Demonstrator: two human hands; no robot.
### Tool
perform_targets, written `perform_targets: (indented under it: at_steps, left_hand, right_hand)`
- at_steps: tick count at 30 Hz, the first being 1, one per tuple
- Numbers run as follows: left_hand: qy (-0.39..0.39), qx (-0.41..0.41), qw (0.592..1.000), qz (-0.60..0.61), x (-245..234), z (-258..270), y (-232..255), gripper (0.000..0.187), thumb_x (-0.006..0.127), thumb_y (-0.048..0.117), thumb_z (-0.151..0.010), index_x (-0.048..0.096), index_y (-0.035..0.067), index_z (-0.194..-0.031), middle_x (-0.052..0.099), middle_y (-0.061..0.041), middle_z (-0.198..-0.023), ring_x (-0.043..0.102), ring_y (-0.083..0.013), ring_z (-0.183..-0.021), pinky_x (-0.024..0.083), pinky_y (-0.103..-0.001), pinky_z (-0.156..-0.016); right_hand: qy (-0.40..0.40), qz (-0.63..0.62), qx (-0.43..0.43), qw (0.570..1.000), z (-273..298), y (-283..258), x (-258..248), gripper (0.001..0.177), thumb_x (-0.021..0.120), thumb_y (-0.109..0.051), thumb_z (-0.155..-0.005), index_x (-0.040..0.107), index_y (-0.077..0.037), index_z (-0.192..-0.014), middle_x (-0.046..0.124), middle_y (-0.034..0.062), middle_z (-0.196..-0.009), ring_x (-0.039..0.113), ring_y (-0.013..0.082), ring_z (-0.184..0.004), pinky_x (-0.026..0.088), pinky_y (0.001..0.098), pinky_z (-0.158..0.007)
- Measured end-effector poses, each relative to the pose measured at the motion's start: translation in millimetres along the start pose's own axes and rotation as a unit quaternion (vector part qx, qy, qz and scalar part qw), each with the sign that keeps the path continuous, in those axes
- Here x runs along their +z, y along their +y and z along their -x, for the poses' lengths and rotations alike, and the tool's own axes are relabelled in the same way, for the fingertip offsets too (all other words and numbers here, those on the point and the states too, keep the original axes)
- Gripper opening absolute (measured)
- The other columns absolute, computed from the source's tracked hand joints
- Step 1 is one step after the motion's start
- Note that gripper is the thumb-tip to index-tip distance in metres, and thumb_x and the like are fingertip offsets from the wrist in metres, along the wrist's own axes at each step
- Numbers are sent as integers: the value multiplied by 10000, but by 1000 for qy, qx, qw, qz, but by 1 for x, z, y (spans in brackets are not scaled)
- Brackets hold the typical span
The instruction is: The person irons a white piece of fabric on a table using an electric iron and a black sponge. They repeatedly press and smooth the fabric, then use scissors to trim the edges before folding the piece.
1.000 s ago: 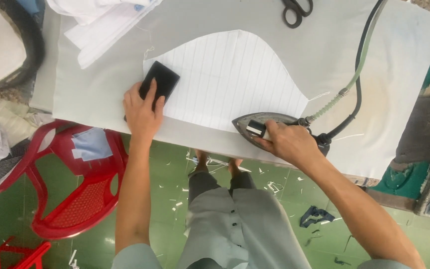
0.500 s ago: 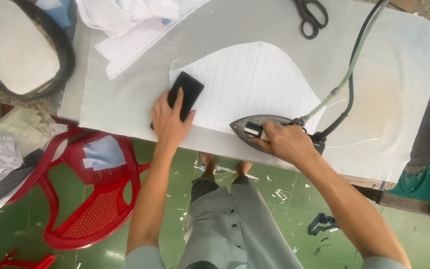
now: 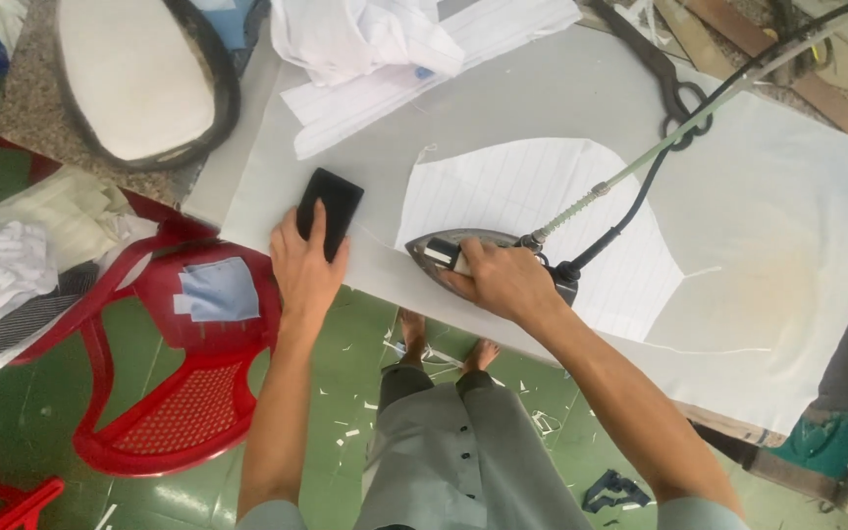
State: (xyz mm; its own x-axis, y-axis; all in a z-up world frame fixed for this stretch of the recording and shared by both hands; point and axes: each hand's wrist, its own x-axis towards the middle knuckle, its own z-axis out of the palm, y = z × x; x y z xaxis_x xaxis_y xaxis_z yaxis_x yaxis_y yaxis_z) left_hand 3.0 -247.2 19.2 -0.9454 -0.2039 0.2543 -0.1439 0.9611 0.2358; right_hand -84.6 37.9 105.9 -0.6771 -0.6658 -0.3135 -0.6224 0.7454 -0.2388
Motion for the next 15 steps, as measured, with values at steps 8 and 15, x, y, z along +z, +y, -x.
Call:
perform_targets:
  at_steps: [8,15]
  left_hand:
    - [18,-13,998,54,0,32,-3,607,787,351,-860,633,117,-1398,533,-236,-1288,545,-378,-1110,464,-473,-905]
    - [-1,52,991,120,13,85,57,674,798,394,-816,585,189,-1422,530,-200,-1312,552,-372,-1115,470,-462,-919]
  right_hand:
    - [25,-10,-40,999,-78,-15,-20,487,551,-507,-982,615,-60,-1165,729,139,-790,758,312,-723,611,423,-639]
    - [93,41,-145,984,-112,-11,-37,454,518,-470,-994,596,-66,-1186,692,124,-801,752,319,-708,603,443,-616]
